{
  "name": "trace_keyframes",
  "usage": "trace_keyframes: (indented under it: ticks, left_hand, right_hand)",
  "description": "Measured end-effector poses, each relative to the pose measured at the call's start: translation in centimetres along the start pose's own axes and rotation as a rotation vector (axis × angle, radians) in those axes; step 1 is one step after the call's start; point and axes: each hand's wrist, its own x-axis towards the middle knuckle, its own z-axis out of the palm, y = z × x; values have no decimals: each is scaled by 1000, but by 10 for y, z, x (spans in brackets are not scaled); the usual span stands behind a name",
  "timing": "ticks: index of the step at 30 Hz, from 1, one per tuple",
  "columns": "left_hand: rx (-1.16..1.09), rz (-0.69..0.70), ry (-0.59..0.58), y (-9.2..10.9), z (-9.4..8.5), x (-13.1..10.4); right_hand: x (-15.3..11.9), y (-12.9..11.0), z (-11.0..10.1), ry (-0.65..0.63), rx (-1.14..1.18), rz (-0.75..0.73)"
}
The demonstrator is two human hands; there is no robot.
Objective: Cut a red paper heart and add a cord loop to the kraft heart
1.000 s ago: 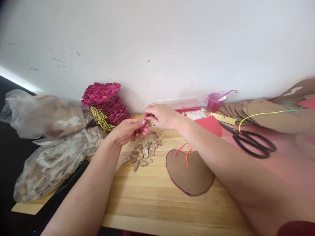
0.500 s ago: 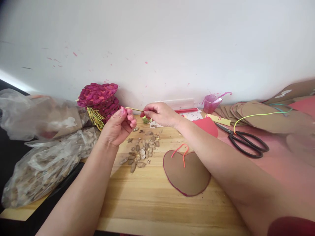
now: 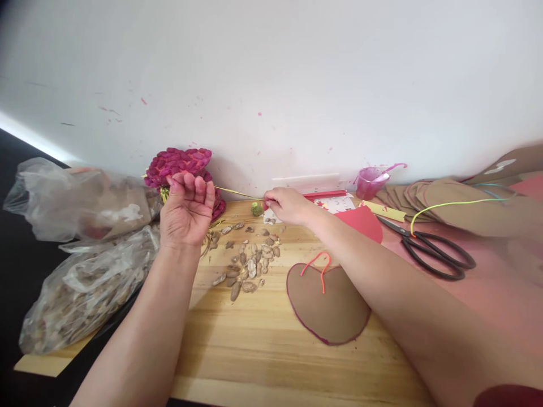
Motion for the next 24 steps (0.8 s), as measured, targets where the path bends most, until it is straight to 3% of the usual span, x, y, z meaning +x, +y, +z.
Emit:
trace_keyframes:
  ticks: [4,9,11,13,16,19,24]
  left_hand:
    - [-19,78,35,10,-1,3]
    - [78,-19,-150,1,-1,-4]
    - [149,-108,-257,-6,3,-12]
    - [205,-183,-374,-12,7,-21]
    - [269,-254,-476,-16,12,-31]
    - [303,-269,-449,-14,13,-32]
    - [213,-277,-261,-10,13,-24]
  right_hand:
    - [0,26,7,38,-168,125]
    - [-1,28,6,115,-212,296]
    - [-1,13,1,195,-78,265]
    - [-1,-9,-5,238,202,195]
    - [-2,-40,-11,104,745,73]
    - [-5,-56,-9,-60,1027,95]
    - [-4,-54,-4,-37,943,116]
